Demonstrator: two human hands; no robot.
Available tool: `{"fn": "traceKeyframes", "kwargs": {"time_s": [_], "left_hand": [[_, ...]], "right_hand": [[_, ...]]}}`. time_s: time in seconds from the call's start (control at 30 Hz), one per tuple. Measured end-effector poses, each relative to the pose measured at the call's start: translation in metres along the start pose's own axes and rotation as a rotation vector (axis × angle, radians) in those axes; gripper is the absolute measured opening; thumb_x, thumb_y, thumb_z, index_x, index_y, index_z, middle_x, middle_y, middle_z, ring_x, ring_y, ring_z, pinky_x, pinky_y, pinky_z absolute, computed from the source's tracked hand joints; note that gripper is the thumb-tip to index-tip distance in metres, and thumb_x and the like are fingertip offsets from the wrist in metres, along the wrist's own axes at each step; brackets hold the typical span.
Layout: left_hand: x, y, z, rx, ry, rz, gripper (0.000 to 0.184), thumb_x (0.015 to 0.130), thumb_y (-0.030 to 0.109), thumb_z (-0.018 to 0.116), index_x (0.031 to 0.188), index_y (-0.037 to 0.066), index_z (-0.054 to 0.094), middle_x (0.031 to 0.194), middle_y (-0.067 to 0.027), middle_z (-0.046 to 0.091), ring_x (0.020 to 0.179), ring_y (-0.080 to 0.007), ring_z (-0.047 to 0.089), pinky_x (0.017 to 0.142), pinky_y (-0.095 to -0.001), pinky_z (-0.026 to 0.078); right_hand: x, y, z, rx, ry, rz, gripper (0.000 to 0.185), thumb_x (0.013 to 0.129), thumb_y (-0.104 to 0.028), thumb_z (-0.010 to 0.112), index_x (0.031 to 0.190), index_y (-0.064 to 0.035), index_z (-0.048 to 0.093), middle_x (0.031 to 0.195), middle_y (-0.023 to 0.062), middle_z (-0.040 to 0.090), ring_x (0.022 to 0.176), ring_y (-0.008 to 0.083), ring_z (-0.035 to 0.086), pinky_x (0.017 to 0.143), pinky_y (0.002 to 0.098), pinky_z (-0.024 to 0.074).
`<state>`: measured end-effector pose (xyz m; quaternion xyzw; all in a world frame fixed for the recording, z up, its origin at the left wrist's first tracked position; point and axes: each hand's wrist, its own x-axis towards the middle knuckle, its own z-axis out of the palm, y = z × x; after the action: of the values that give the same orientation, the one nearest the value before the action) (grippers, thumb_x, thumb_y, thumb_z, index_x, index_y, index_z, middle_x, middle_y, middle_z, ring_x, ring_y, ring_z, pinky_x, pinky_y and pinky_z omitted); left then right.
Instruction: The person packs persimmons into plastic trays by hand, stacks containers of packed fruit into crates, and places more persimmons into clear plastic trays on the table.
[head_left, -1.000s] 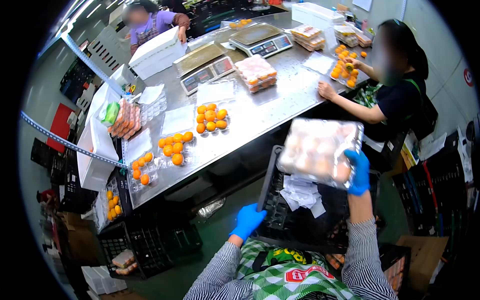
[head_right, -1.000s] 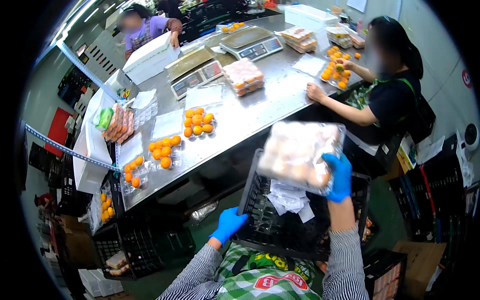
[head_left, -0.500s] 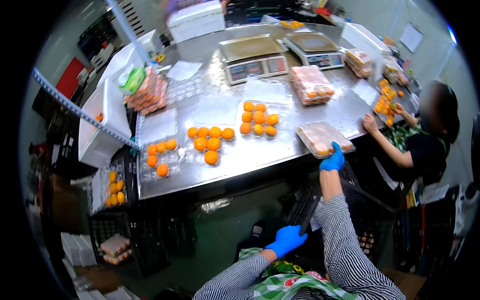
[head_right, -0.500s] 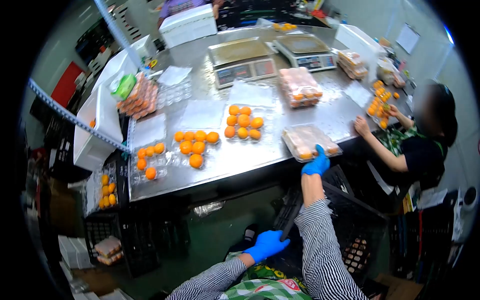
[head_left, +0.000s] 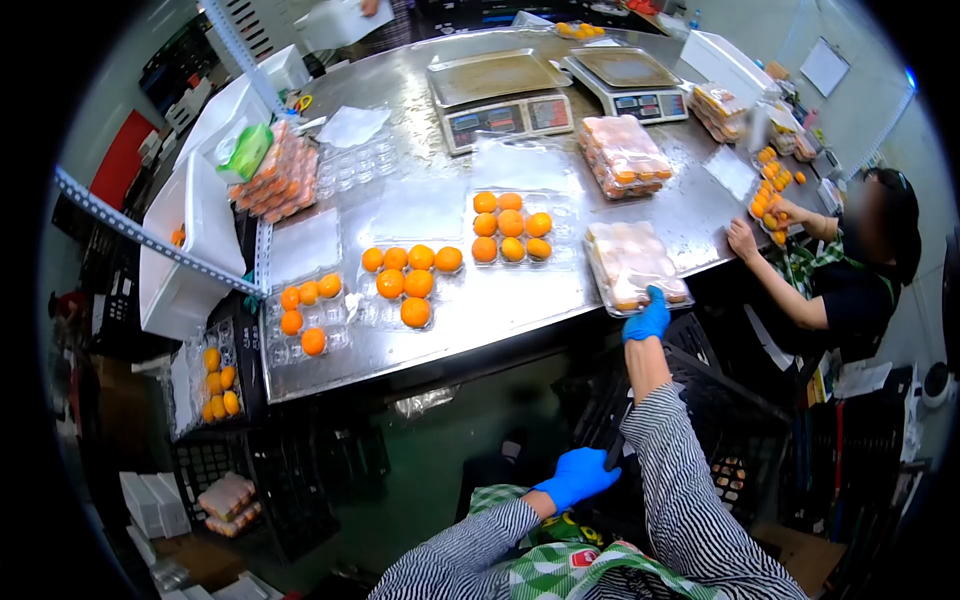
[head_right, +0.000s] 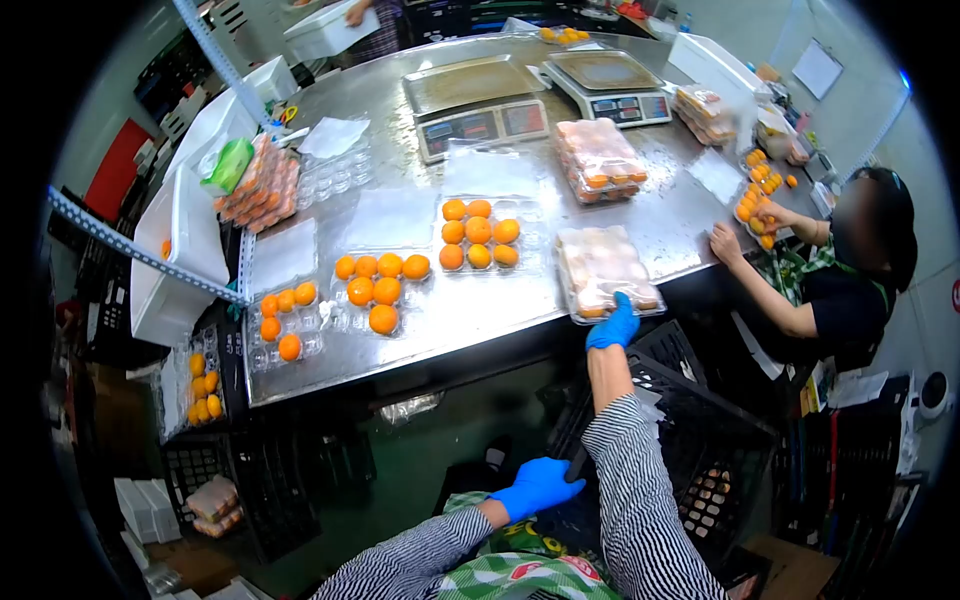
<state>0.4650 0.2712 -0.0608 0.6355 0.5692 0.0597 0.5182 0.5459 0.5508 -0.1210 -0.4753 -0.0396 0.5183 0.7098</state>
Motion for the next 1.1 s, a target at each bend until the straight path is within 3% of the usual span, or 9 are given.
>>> {"fn": "traceKeyframes", "kwargs": {"time_s": [0.17,0.37,0.5,0.7,0.77,0.9,0.97,1.0,1.1], "left_hand": [[0.0,0.001,-0.004,0.049,-0.024,0.003,0.045,0.079,0.052,0.059,0.083,0.008,0.065,0.077,-0.0169,0.065,0.073,-0.0357,0.063,0.065,-0.0459,0.051],[-0.003,0.003,-0.005,-0.001,-0.004,0.026,0.044,0.079,0.051,0.058,0.081,0.008,0.066,0.078,-0.0181,0.065,0.073,-0.0368,0.063,0.065,-0.0462,0.05],[0.003,-0.006,0.006,0.017,0.047,0.057,0.043,0.079,0.049,0.06,0.081,0.007,0.067,0.077,-0.0183,0.065,0.071,-0.0367,0.063,0.064,-0.0457,0.05],[0.003,0.002,-0.002,0.108,0.035,0.033,0.049,0.078,0.052,0.062,0.079,0.003,0.066,0.075,-0.0194,0.065,0.072,-0.0362,0.064,0.064,-0.0445,0.05],[0.003,0.004,-0.001,0.18,0.078,0.03,0.049,0.078,0.052,0.062,0.081,0.002,0.065,0.078,-0.0207,0.065,0.074,-0.0375,0.063,0.066,-0.0451,0.05],[0.004,0.017,0.0,0.077,0.317,0.151,0.051,0.079,0.035,0.067,0.108,-0.003,0.052,0.112,-0.0237,0.055,0.097,-0.04,0.057,0.082,-0.0461,0.046],[0.016,0.002,0.009,-0.015,0.289,0.226,0.052,0.079,0.03,0.067,0.112,-0.005,0.048,0.12,-0.0228,0.049,0.105,-0.0402,0.053,0.084,-0.0457,0.045],[0.029,-0.023,0.025,-0.131,0.273,0.237,0.045,0.078,0.025,0.068,0.109,-0.003,0.051,0.112,-0.0207,0.054,0.1,-0.0377,0.055,0.085,-0.0428,0.045],[0.033,-0.026,0.026,-0.546,0.063,0.108,0.027,0.075,0.005,0.062,0.101,0.001,0.055,0.096,-0.0119,0.056,0.09,-0.0232,0.056,0.08,-0.0362,0.045]], "right_hand": [[0.003,0.036,-0.009,-0.068,0.108,0.255,0.027,0.079,-0.014,0.068,0.105,-0.0103,0.06,0.093,0.005,0.061,0.08,0.0201,0.06,0.068,0.0358,0.0495],[-0.016,0.045,-0.001,-0.175,0.098,0.332,0.027,0.083,-0.02,0.068,0.107,-0.0152,0.059,0.093,0.0024,0.061,0.075,0.0178,0.059,0.066,0.0364,0.05],[-0.026,0.029,0.0,-0.335,0.012,0.365,0.022,0.084,-0.035,0.066,0.094,-0.0169,0.06,0.072,-0.0005,0.058,0.063,0.0154,0.056,0.059,0.033,0.0489],[-0.072,-0.001,-0.005,-0.343,-0.047,0.395,0.047,0.085,-0.035,0.063,0.122,-0.0084,0.052,0.111,0.0094,0.057,0.087,0.0264,0.058,0.072,0.0386,0.0508],[-0.106,-0.028,-0.018,-0.381,-0.299,0.369,0.05,0.086,-0.028,0.063,0.128,-0.0052,0.047,0.118,0.0115,0.054,0.092,0.0241,0.058,0.074,0.0361,0.0507],[-0.172,-0.103,-0.071,-0.637,-0.431,-0.027,0.045,0.081,-0.018,0.068,0.12,-0.0026,0.051,0.115,0.0096,0.053,0.09,0.0163,0.057,0.075,0.0279,0.0488],[-0.196,-0.158,-0.11,-1.003,-0.333,-0.564,0.045,0.079,-0.013,0.068,0.12,-0.0043,0.052,0.121,0.0135,0.049,0.1,0.0232,0.056,0.083,0.0318,0.0478],[-0.192,-0.178,-0.15,-1.278,-0.175,-0.968,0.045,0.076,-0.01,0.067,0.118,-0.0043,0.052,0.125,0.018,0.045,0.113,0.0326,0.049,0.092,0.0374,0.0436],[-0.215,-0.242,-0.255,-1.633,0.406,-1.046,0.052,0.072,-0.013,0.068,0.12,-0.0028,0.05,0.128,0.0232,0.042,0.117,0.0413,0.044,0.095,0.0442,0.0405]]}}
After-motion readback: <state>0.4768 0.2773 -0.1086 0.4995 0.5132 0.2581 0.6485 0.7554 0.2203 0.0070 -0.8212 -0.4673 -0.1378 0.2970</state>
